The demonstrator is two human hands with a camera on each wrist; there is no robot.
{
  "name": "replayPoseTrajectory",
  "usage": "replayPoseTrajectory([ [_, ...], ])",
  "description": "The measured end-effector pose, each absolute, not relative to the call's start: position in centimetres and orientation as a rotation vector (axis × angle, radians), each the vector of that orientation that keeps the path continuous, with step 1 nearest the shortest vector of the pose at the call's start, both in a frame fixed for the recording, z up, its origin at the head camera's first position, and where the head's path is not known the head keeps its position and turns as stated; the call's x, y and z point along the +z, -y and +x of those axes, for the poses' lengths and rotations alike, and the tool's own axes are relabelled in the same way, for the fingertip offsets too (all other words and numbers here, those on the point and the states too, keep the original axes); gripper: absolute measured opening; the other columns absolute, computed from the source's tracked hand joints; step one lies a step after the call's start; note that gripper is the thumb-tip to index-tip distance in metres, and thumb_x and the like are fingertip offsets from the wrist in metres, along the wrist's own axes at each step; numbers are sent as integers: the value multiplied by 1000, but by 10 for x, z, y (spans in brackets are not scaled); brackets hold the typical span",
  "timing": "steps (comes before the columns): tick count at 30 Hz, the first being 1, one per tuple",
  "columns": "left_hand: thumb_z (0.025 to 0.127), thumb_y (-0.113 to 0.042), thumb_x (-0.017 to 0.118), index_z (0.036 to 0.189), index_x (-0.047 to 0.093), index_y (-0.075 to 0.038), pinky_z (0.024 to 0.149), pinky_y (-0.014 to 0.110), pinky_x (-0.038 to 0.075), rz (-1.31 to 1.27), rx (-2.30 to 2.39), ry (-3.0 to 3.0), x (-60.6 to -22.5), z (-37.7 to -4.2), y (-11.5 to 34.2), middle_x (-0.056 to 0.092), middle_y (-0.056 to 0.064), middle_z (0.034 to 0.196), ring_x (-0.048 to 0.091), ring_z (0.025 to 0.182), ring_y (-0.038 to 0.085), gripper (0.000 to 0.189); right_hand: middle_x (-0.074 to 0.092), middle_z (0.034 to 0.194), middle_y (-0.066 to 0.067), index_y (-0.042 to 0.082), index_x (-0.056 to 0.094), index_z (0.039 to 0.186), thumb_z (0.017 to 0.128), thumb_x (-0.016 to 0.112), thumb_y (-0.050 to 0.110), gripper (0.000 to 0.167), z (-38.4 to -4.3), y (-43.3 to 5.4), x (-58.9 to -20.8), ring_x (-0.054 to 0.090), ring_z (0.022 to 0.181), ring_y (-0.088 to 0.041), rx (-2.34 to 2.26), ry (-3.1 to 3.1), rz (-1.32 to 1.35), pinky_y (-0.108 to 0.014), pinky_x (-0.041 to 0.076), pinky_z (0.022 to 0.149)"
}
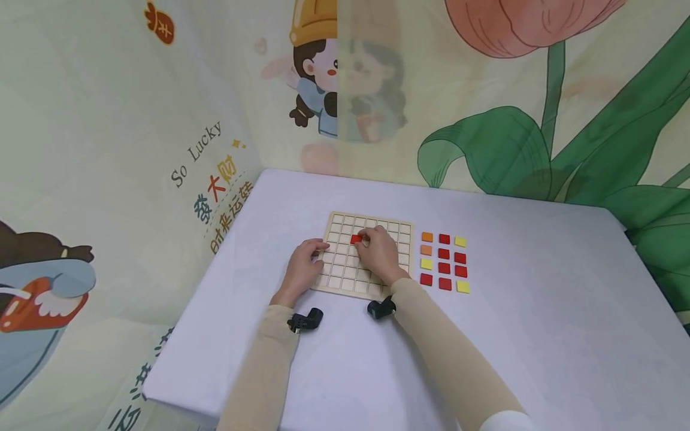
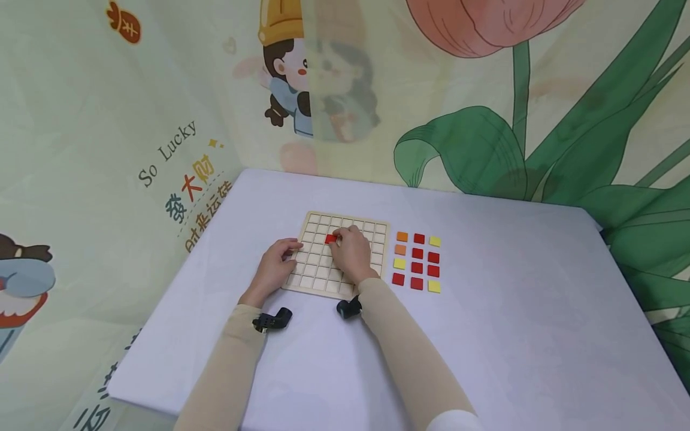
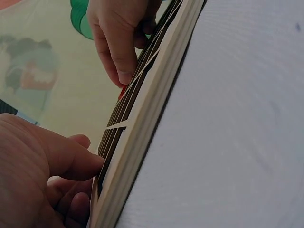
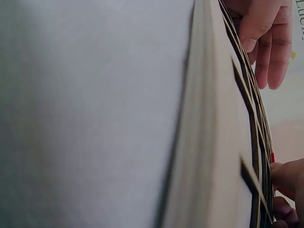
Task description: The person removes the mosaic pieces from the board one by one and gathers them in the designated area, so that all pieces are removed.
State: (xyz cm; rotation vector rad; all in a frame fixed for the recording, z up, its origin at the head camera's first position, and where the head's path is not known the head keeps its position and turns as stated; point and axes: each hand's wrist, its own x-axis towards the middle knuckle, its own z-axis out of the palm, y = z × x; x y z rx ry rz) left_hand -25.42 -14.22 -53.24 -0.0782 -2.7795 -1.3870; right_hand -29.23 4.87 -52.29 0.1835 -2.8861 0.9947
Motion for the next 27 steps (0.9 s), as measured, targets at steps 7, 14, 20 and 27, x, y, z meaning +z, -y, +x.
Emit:
replayPoseTrajectory([
  [7,87,5,55,125,64,-7,102,39,44,-76,-1398,2780,-530,-254,141,51,8,140,53,117,25,40,58,104,-7,10,68,114,92,65,21,26,-294,-49,-521,56,92,-23,1009,2899,165,-37,49,81],
  [14,87,5,55,125,63,-6,102,40,44,-75,-1392,2780,-528,-254,140,51,8,140,53,118,25,40,58,105,-7,9,66,113,92,65,21,24,-293,-47,-524,56,94,-24,967,2867,163,-40,47,85],
  [20,87,5,56,124,63,-6,103,39,44,-73,-1389,2780,-530,-254,140,51,9,139,53,118,26,40,60,104,-6,8,64,113,92,65,17,22,-290,-45,-526,56,95,-23,958,2816,204,-40,44,85],
  [27,86,6,56,123,64,-6,102,39,45,-92,-1389,2766,-531,-252,142,52,10,139,54,118,26,40,65,105,-5,8,62,112,91,64,10,21,-288,-42,-526,62,92,-22,1006,2789,220,-39,47,86],
])
